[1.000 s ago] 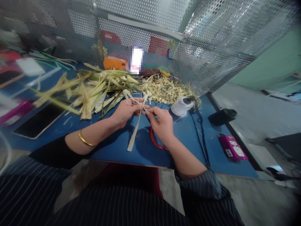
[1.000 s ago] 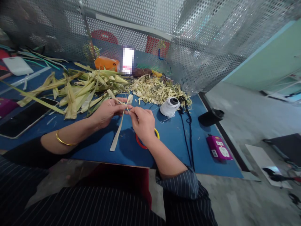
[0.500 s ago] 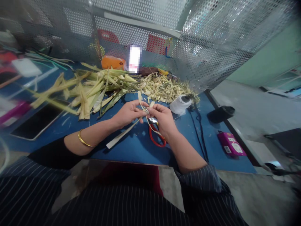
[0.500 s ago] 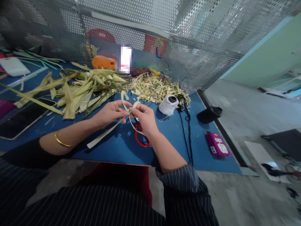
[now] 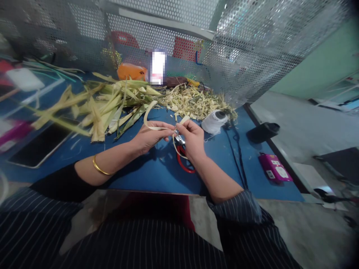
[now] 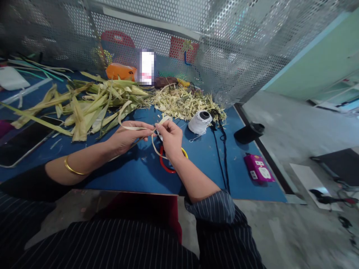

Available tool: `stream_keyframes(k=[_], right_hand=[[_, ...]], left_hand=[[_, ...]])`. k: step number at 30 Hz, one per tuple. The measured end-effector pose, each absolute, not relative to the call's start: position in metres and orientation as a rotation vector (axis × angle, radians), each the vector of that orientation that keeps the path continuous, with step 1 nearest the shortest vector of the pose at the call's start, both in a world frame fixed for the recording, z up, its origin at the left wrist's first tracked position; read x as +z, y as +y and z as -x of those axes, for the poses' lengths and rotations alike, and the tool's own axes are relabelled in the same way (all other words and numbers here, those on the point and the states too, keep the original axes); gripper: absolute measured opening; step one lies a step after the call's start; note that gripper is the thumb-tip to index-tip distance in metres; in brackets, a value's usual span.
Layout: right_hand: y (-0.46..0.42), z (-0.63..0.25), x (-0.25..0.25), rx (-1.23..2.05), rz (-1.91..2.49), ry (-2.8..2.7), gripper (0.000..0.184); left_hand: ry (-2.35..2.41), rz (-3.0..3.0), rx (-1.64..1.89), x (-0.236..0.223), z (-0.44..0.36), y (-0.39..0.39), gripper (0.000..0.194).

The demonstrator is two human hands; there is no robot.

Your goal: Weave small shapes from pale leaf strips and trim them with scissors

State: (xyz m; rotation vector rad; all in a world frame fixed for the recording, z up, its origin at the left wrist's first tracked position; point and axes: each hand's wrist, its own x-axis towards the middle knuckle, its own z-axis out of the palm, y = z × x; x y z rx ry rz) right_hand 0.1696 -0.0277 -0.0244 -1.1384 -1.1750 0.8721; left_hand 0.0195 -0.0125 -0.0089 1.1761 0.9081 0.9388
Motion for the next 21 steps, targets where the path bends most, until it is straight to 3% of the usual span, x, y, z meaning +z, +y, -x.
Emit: stream_keyframes(k=[7, 21], right_hand=[[-0.0271, -0.1694, -0.0233, 0.910, 1.018, -1.090, 0.029], [-0.0280, -0.1723, -0.0266, 0.732, 1.180, -1.326, 0.028]], left_hand=[[0.792, -1.251, 0.968, -0.0109, -0.0170, -0.0124, 0.033], [0.893, -1.136, 0.850, -0.0155, -0.0166, -0.0090, 0.022]])
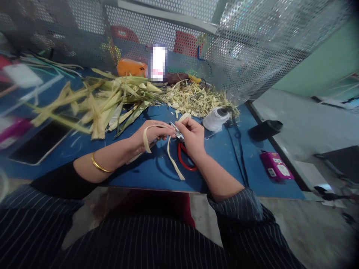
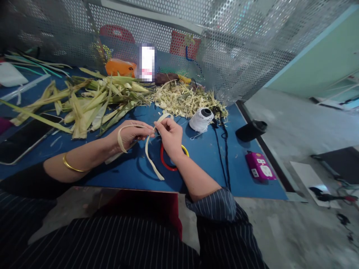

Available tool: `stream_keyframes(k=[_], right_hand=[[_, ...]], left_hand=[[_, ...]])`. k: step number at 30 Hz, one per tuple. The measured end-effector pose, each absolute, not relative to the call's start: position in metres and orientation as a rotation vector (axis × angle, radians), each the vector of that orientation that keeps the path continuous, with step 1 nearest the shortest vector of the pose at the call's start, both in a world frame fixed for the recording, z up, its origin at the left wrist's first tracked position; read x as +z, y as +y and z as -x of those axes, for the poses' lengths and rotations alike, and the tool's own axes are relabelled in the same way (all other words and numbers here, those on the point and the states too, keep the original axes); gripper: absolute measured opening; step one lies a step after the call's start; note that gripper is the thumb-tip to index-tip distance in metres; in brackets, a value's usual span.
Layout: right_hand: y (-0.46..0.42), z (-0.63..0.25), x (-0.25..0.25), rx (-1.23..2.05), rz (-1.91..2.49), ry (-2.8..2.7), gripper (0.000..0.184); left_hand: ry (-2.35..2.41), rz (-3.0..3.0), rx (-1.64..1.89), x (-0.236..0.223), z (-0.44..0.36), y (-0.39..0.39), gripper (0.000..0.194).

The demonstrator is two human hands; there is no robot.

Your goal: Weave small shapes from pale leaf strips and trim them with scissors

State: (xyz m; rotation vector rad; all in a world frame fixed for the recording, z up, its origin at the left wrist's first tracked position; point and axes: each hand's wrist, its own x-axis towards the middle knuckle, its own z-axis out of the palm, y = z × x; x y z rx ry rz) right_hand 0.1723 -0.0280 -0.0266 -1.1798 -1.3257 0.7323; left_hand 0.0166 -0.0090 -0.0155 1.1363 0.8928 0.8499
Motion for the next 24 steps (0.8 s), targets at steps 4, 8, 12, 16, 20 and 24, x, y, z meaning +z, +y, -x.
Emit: stream_keyframes(k=[4, 8, 12, 16, 20, 24], right_hand=[[-0.032, -0.182, -0.014, 0.258, 1.265, -1.429, 0.034], [-0.034, -0.185, -0.005, 0.109, 1.148, -1.711, 0.015], [-0.031, -0.181, -0.008, 0.448, 0.928, -2.011, 0.010], [-0.030, -0.180, -0.009, 0.548, 0.886, -2.039, 0.009], [-0.031, -0.184, -0.006, 0.649, 0.938, -2.093, 0.010], [-0.032, -0.184, -0.004, 0.695, 0.973, -2.074, 0.013]], left_hand=[[0.898, -1.160, 0.878, -0.012, -0.015, -0.009, 0.025], [0.882, -1.240, 0.796, -0.005, -0.018, -0.015, 0.017], [0.937, -1.306, 0.685, -0.008, -0.021, -0.018, 0.010], [1.006, -1.380, 0.629, -0.014, -0.020, -0.017, 0.012], [1.024, -1.427, 0.599, -0.012, -0.019, -0.019, 0.013], [0.965, -1.433, 0.597, -0.009, -0.018, -0.022, 0.015]])
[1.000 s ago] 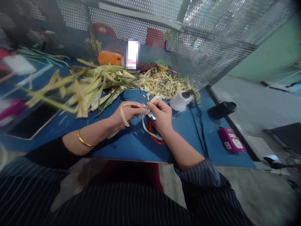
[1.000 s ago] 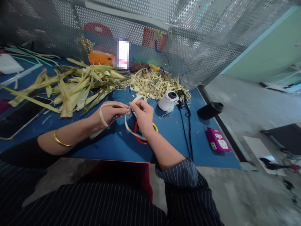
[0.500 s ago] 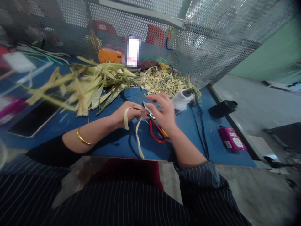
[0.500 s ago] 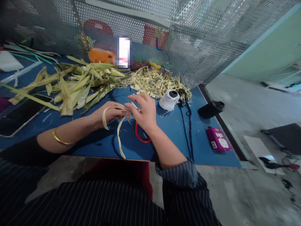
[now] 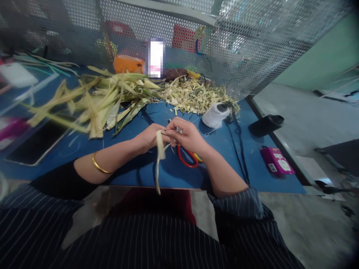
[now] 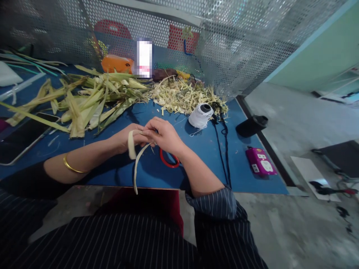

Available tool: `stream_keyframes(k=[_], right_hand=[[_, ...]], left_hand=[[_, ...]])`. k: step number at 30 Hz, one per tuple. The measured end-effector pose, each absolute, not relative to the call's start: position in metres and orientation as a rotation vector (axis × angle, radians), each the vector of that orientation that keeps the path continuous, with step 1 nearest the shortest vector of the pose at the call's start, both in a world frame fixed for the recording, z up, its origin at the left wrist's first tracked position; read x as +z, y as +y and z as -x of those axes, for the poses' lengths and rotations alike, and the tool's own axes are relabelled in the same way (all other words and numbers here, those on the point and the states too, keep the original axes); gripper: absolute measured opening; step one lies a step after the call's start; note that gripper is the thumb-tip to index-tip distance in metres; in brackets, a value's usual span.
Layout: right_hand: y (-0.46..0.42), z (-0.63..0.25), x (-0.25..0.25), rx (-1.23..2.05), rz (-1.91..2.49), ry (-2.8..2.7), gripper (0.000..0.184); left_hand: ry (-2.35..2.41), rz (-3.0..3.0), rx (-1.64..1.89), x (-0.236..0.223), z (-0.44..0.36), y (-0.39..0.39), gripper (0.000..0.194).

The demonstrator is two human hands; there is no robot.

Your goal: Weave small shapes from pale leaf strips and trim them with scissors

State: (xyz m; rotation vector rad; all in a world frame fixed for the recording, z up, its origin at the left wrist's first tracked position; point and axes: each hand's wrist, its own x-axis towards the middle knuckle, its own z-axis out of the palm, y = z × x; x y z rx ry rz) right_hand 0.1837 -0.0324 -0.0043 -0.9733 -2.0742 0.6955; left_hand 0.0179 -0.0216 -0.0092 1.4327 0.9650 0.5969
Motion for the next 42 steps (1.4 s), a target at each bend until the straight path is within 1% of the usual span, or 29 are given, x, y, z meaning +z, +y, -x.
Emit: stream_keyframes(k=[3, 6, 10, 12, 16, 23, 25, 28, 31, 34, 38, 42], right_hand=[[-0.033, -0.183, -0.003, 0.694, 0.915, -2.074, 0.009], [-0.032, -0.183, -0.004, 0.674, 0.874, -2.104, 0.010], [-0.031, -0.181, -0.010, 0.548, 1.013, -1.983, 0.017], [-0.030, -0.179, -0.014, 0.493, 1.092, -1.865, 0.017], [-0.031, -0.174, -0.019, 0.501, 1.170, -1.709, 0.014], [-0.026, -0.178, -0.018, 0.455, 1.186, -1.679, 0.017], [-0.026, -0.183, -0.016, 0.376, 1.180, -1.685, 0.014], [-0.026, -0.191, -0.009, 0.129, 1.185, -1.576, 0.015], [-0.027, -0.197, -0.001, 0.014, 1.182, -1.502, 0.016], [-0.027, -0.196, 0.001, 0.067, 1.146, -1.602, 0.016], [-0.027, -0.189, -0.007, 0.242, 1.067, -1.868, 0.012], [-0.028, -0.182, -0.013, 0.409, 1.026, -1.962, 0.007]], left_hand=[[0.970, -1.425, 0.624, -0.010, -0.018, -0.021, 0.009], [0.980, -1.416, 0.633, -0.014, -0.018, -0.018, 0.005], [0.917, -1.442, 0.612, -0.016, -0.018, -0.017, 0.004], [0.919, -1.455, 0.593, -0.014, -0.019, -0.017, 0.006], [0.943, -1.430, 0.550, -0.011, -0.020, -0.018, 0.005], [0.913, -1.376, 0.589, -0.012, -0.017, -0.017, 0.011], [0.895, -1.315, 0.605, -0.011, -0.016, -0.017, 0.015], [0.861, -1.223, 0.698, -0.005, -0.013, -0.014, 0.023], [0.878, -1.149, 0.780, 0.001, -0.010, -0.010, 0.023], [0.846, -1.124, 0.772, 0.002, -0.010, -0.008, 0.019], [0.778, -1.263, 0.742, -0.005, -0.013, -0.012, 0.013], [0.803, -1.374, 0.681, -0.011, -0.015, -0.017, 0.011]])
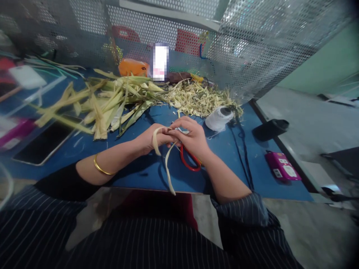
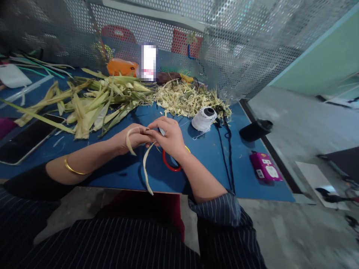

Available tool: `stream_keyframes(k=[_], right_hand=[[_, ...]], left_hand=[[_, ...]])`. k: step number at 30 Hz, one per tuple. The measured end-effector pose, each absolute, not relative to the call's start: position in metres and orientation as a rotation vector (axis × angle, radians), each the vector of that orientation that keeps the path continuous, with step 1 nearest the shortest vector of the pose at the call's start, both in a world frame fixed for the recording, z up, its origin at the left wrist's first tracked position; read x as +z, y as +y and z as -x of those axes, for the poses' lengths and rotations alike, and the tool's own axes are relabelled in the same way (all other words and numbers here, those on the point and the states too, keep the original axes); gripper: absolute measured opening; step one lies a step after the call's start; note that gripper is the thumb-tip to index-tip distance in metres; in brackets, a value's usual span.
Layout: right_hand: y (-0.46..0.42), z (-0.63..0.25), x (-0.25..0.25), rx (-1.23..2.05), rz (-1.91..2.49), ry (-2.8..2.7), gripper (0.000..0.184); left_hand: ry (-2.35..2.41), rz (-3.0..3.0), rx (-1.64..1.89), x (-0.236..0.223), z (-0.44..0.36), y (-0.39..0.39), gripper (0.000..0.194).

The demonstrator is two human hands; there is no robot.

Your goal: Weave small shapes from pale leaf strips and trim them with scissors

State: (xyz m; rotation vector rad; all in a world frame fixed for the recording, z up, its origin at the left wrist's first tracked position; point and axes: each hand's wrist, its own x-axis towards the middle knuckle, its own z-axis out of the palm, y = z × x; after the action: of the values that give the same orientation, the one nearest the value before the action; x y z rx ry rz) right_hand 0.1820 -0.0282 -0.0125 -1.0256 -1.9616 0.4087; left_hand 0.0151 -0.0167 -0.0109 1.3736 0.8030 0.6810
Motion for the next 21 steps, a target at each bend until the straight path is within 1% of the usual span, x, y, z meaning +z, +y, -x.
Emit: stream_keyframes(k=[4, 8, 11, 13, 14, 15, 17, 19, 21], right_hand=[[-0.030, -0.178, -0.015, 0.399, 1.007, -1.908, 0.012], [-0.031, -0.179, -0.014, 0.351, 1.039, -1.817, 0.011], [-0.033, -0.184, -0.007, 0.162, 1.098, -1.770, 0.008], [-0.037, -0.187, -0.001, 0.035, 1.147, -1.673, 0.013], [-0.039, -0.187, 0.001, 0.035, 1.176, -1.625, 0.019], [-0.040, -0.187, 0.003, 0.096, 1.211, -1.598, 0.025], [-0.043, -0.184, 0.004, 0.391, 1.279, -1.611, 0.035], [-0.044, -0.178, 0.001, 0.778, 1.300, -1.653, 0.037], [-0.045, -0.173, -0.003, 1.050, 1.279, -1.657, 0.035]], left_hand=[[0.843, -1.363, 0.652, -0.009, -0.016, -0.020, 0.010], [0.876, -1.312, 0.659, -0.008, -0.019, -0.021, 0.009], [0.886, -1.249, 0.762, -0.012, -0.019, -0.017, 0.014], [0.882, -1.203, 0.880, -0.013, -0.018, -0.013, 0.018], [0.877, -1.178, 0.941, -0.013, -0.018, -0.010, 0.020], [0.863, -1.151, 0.998, -0.012, -0.016, -0.007, 0.020], [0.821, -1.083, 1.070, -0.010, -0.014, -0.003, 0.020], [0.784, -1.026, 1.078, -0.007, -0.011, -0.001, 0.020], [0.776, -0.999, 1.048, -0.007, -0.009, 0.000, 0.022]])
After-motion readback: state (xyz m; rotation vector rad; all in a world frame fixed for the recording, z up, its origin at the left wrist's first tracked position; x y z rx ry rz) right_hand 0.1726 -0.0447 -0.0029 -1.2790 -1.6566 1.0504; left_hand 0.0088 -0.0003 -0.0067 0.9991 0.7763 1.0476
